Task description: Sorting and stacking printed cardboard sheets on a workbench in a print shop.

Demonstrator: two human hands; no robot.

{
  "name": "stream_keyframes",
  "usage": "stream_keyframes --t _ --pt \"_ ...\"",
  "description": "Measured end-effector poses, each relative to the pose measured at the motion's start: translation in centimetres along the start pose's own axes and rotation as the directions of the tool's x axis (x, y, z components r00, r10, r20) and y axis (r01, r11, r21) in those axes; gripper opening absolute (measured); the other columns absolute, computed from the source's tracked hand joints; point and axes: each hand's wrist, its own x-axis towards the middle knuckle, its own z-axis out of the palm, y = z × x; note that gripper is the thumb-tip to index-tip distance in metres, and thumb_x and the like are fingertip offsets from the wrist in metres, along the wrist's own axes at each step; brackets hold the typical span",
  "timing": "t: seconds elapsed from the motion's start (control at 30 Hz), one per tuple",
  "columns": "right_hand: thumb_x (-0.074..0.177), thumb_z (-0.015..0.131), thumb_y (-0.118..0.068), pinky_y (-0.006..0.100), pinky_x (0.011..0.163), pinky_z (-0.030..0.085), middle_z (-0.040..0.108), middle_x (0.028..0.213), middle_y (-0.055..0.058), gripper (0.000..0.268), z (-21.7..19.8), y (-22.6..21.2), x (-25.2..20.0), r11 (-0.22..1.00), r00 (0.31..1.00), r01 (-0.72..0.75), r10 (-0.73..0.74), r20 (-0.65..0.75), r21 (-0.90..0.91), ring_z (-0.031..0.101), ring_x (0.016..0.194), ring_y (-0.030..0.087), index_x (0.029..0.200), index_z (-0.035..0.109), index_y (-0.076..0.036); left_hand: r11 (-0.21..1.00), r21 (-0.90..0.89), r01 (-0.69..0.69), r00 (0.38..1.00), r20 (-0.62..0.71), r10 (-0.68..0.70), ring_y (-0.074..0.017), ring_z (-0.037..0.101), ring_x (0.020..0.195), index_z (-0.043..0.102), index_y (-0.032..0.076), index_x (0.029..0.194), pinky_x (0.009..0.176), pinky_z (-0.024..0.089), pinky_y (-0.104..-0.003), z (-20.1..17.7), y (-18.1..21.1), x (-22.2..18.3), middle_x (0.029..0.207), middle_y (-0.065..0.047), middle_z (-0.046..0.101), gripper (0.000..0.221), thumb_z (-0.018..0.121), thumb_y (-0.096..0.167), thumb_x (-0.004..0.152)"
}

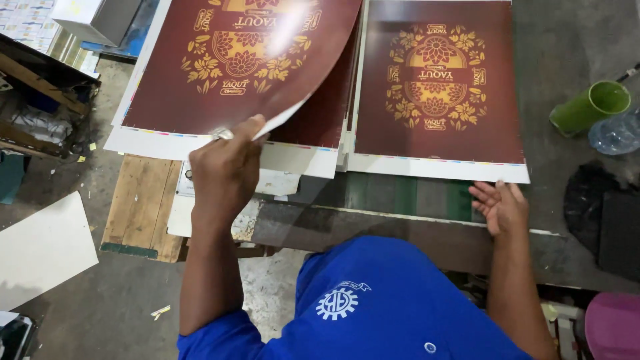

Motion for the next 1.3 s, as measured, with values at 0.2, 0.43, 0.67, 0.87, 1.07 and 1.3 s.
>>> stream_keyframes --t 0.2,0.43,0.67,0.87,1.07,1.3 --pt "0.105 0.053 -0.018 0.034 0.067 0.057 0.071 0.118 0.021 0.060 3.3 1.5 -3.8 0.995 1.000 0.004 -0.005 -0.010 -0.100 0.073 0.096 0.028 0.160 0.036 -0.001 0.965 -0.067 -0.255 0.940 -0.249 0.231 -0.0286 0.076 0.094 0.070 0.000 0.120 0.080 0.061 -0.039 1.5 1.9 -0.3 0.112 -0.018 0.076 0.026 0.075 -0.001 0.095" --pt "0.108 0.055 -0.018 0.034 0.071 0.056 0.071 0.117 0.020 0.048 17.0 -5.5 -12.2 0.975 0.944 0.158 -0.103 0.312 -0.154 0.070 0.092 0.026 0.151 0.052 0.002 0.935 -0.196 -0.295 0.956 -0.050 0.291 -0.0327 0.071 0.112 0.068 -0.007 0.119 0.091 0.060 -0.042 6.6 11.3 -0.4 0.119 -0.021 0.070 0.032 0.077 0.011 0.095" --pt "0.106 0.051 -0.020 0.037 0.097 0.058 0.063 0.133 0.014 0.043 20.5 -8.4 -14.7 0.979 0.870 -0.025 -0.078 0.486 0.202 0.066 0.119 0.022 0.144 0.048 -0.002 0.859 -0.260 -0.441 0.852 0.180 0.492 -0.0390 0.062 0.128 0.065 -0.010 0.125 0.106 0.051 -0.047 5.6 13.1 -0.1 0.133 -0.027 0.064 0.058 0.072 0.034 0.088" --pt "0.108 0.059 -0.013 0.040 0.067 0.058 0.071 0.108 0.012 0.028 14.5 -7.6 -12.5 0.966 0.953 0.120 -0.177 0.244 0.230 0.071 0.088 0.023 0.134 0.054 -0.003 0.858 -0.291 -0.423 0.852 0.196 0.486 -0.0349 0.064 0.129 0.065 -0.005 0.130 0.114 0.047 -0.049 0.6 8.1 -1.2 0.134 -0.023 0.066 0.055 0.071 0.039 0.097" --pt "0.110 0.062 -0.010 0.035 0.062 0.055 0.067 0.100 0.007 0.014 5.5 -3.0 -10.3 0.961 0.977 0.186 -0.203 0.060 0.206 0.066 0.080 0.018 0.122 0.057 -0.008 0.968 -0.080 -0.238 0.956 0.159 0.248 -0.0329 0.065 0.130 0.066 0.002 0.130 0.113 0.048 -0.046 -0.1 2.9 -1.4 0.137 -0.016 0.068 0.051 0.074 0.038 0.095" --pt "0.107 0.060 -0.009 0.034 0.062 0.049 0.069 0.105 0.007 0.020 -1.2 -1.2 -12.0 0.958 0.985 0.168 -0.155 -0.074 0.231 0.067 0.086 0.019 0.127 0.059 -0.011 0.954 0.177 -0.243 0.953 0.225 0.201 -0.0340 0.067 0.124 0.066 0.000 0.129 0.105 0.051 -0.045 1.9 0.2 -2.2 0.133 -0.018 0.070 0.050 0.075 0.027 0.087"
